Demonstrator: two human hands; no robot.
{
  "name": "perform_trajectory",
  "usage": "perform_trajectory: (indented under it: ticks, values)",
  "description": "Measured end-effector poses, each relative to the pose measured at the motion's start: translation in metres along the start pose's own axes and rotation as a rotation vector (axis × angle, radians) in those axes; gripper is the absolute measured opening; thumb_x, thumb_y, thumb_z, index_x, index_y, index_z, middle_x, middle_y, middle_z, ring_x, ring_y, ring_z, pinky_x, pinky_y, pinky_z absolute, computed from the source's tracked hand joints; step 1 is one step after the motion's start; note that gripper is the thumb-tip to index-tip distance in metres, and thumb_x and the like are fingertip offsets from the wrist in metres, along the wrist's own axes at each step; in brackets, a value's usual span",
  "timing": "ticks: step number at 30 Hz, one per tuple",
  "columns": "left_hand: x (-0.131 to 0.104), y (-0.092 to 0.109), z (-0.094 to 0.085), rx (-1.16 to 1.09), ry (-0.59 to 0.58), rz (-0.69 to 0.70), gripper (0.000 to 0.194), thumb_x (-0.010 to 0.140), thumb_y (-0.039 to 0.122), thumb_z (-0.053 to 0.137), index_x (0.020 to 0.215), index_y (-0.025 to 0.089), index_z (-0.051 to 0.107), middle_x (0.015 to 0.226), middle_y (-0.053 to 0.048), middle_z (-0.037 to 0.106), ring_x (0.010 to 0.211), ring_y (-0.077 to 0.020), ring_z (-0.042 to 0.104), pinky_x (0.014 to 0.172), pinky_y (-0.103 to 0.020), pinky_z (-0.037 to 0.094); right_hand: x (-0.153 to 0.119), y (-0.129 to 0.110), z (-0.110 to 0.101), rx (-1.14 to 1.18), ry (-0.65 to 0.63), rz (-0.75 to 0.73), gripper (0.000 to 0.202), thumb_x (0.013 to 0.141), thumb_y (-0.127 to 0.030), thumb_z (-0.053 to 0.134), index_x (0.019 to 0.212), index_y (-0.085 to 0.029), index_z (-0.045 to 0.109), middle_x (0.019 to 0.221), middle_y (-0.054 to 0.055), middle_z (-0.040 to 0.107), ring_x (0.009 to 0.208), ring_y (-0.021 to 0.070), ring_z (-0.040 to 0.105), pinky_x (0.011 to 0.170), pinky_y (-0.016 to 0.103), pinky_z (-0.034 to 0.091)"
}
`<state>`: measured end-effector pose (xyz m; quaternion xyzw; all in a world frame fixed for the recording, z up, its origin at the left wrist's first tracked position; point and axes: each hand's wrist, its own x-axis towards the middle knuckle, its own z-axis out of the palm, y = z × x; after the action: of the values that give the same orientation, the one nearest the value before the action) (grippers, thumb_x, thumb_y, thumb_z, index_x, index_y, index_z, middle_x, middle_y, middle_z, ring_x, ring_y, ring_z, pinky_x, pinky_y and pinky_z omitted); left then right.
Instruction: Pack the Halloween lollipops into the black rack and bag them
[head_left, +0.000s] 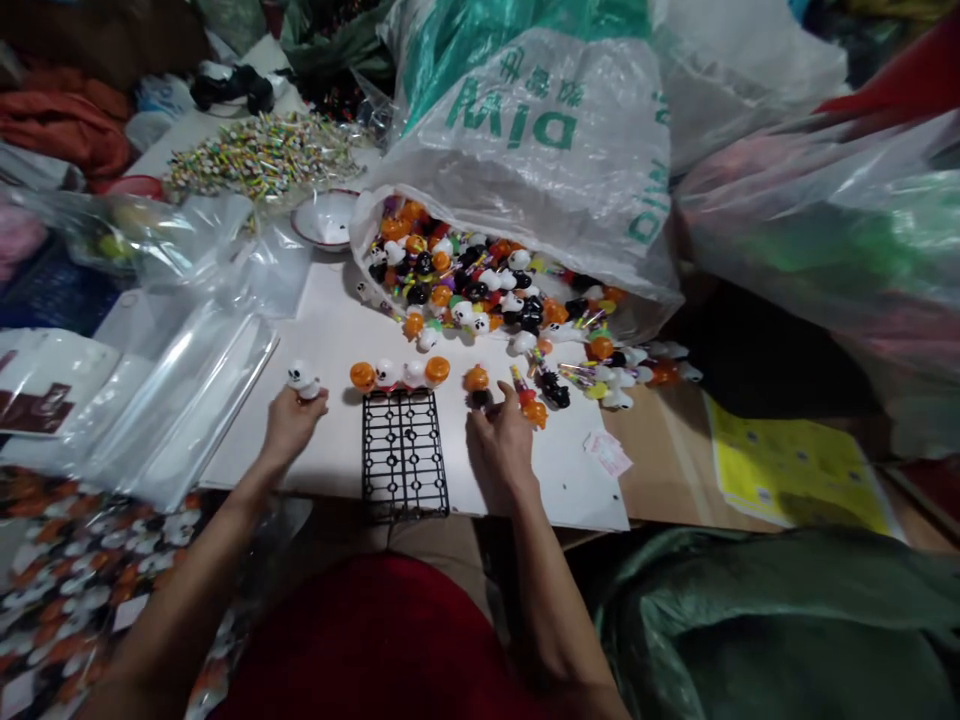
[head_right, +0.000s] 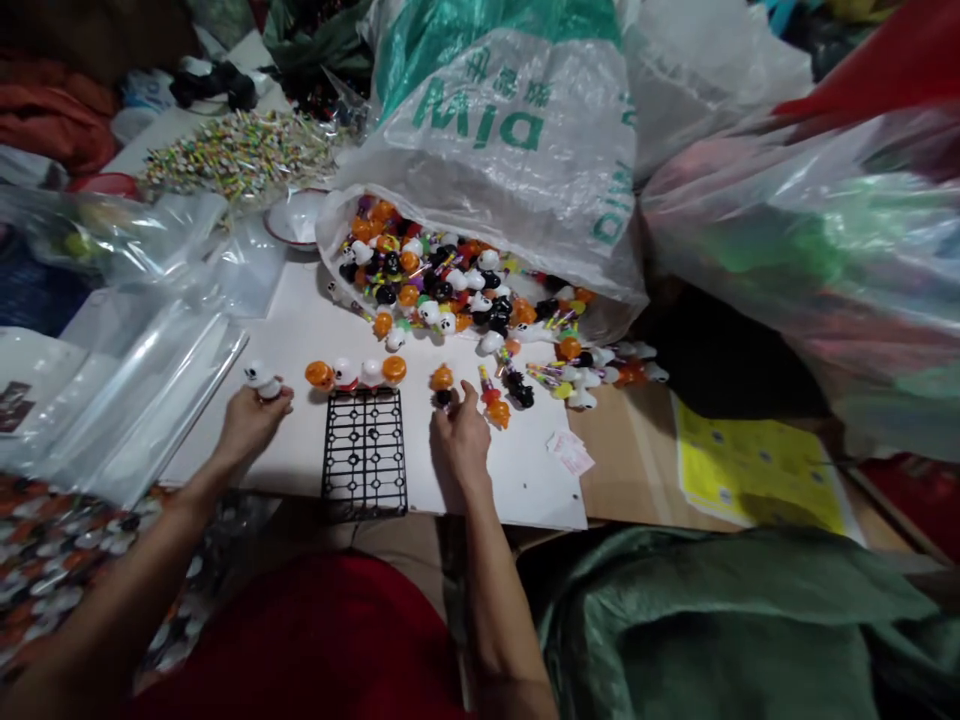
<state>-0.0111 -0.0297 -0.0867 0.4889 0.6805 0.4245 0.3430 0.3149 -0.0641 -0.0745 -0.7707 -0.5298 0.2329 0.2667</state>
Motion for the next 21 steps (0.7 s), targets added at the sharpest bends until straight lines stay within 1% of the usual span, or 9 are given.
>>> perform_trajectory:
  ticks: [2, 5, 8, 10, 12, 14, 17, 19, 21]
  values:
    - [-0.022, -0.012, 0.008, -0.132, 0.053, -0.112, 0.032, 0.071, 0.031, 0.072, 0.096, 0.011, 0.065, 0.092, -0.008, 0.074, 0.082, -0.0199, 0.07, 0.072, -0.034, 0.061, -0.005, -0.007, 0.0, 0.254, -0.037, -0.062, 0.054, 0.081, -0.036, 0.06, 0.13, -0.014, 0.053, 0.081, 0.005, 0.067, 0.068, 0.0196, 0.061, 0.066, 0.032, 0.05]
    - [-0.044, -0.005, 0.029, -0.246, 0.037, -0.128, 0.036, 0.072, 0.037, 0.073, 0.098, 0.012, 0.07, 0.101, -0.011, 0.075, 0.093, -0.0225, 0.07, 0.085, -0.037, 0.059, -0.021, -0.024, 0.014, 0.502, -0.102, -0.201, 0.04, 0.079, -0.043, 0.064, 0.111, -0.019, 0.063, 0.087, 0.005, 0.068, 0.076, 0.0187, 0.064, 0.071, 0.031, 0.053]
    - [-0.057, 0.01, 0.055, -0.201, -0.087, -0.095, 0.035, 0.074, 0.039, 0.074, 0.099, 0.015, 0.073, 0.102, -0.01, 0.076, 0.098, -0.0233, 0.07, 0.09, -0.036, 0.055, -0.031, -0.034, 0.041, 0.517, -0.187, -0.19, 0.026, 0.075, -0.042, 0.068, 0.087, -0.02, 0.066, 0.084, 0.006, 0.07, 0.079, 0.0212, 0.066, 0.076, 0.034, 0.054]
    - [-0.061, 0.014, 0.07, -0.143, -0.129, -0.066, 0.033, 0.075, 0.039, 0.074, 0.099, 0.017, 0.073, 0.101, -0.009, 0.077, 0.097, -0.023, 0.07, 0.088, -0.035, 0.055, -0.03, -0.035, 0.055, 0.528, -0.182, -0.118, 0.025, 0.073, -0.043, 0.067, 0.082, -0.02, 0.064, 0.081, 0.006, 0.071, 0.077, 0.0219, 0.066, 0.075, 0.035, 0.055]
    - [-0.06, 0.013, 0.082, -0.064, -0.133, 0.008, 0.029, 0.076, 0.037, 0.074, 0.098, 0.018, 0.072, 0.099, -0.008, 0.076, 0.094, -0.0221, 0.07, 0.085, -0.033, 0.054, -0.025, -0.032, 0.062, 0.568, -0.148, -0.119, 0.027, 0.074, -0.045, 0.067, 0.085, -0.02, 0.064, 0.086, 0.007, 0.072, 0.081, 0.022, 0.067, 0.078, 0.035, 0.056]
    - [-0.057, 0.008, 0.088, 0.048, -0.112, 0.085, 0.024, 0.078, 0.034, 0.072, 0.096, 0.019, 0.071, 0.096, -0.007, 0.076, 0.09, -0.0216, 0.069, 0.082, -0.031, 0.054, -0.019, -0.029, 0.066, 0.552, -0.151, -0.183, 0.028, 0.075, -0.046, 0.066, 0.088, -0.021, 0.065, 0.089, 0.007, 0.072, 0.082, 0.0216, 0.066, 0.081, 0.034, 0.055]
    - [-0.056, -0.001, 0.087, 0.213, -0.089, 0.107, 0.02, 0.08, 0.034, 0.069, 0.094, 0.019, 0.07, 0.088, -0.007, 0.075, 0.083, -0.0224, 0.068, 0.077, -0.031, 0.052, -0.014, -0.026, 0.071, 0.424, -0.194, -0.199, 0.023, 0.076, -0.043, 0.062, 0.082, -0.02, 0.063, 0.079, 0.005, 0.07, 0.074, 0.0212, 0.063, 0.076, 0.035, 0.054]
    - [-0.058, -0.005, 0.083, 0.248, -0.101, 0.125, 0.021, 0.081, 0.033, 0.068, 0.096, 0.019, 0.07, 0.088, -0.007, 0.075, 0.083, -0.0231, 0.068, 0.077, -0.032, 0.052, -0.015, -0.024, 0.074, 0.385, -0.208, -0.186, 0.022, 0.075, -0.042, 0.062, 0.08, -0.021, 0.063, 0.078, 0.005, 0.069, 0.073, 0.0213, 0.063, 0.076, 0.035, 0.053]
    - [-0.061, -0.007, 0.078, 0.228, -0.147, 0.174, 0.023, 0.081, 0.031, 0.066, 0.101, 0.019, 0.07, 0.093, -0.007, 0.075, 0.086, -0.0229, 0.068, 0.079, -0.031, 0.051, -0.017, -0.022, 0.074, 0.441, -0.212, -0.176, 0.024, 0.075, -0.043, 0.064, 0.083, -0.021, 0.064, 0.084, 0.005, 0.071, 0.078, 0.0216, 0.064, 0.079, 0.035, 0.053]
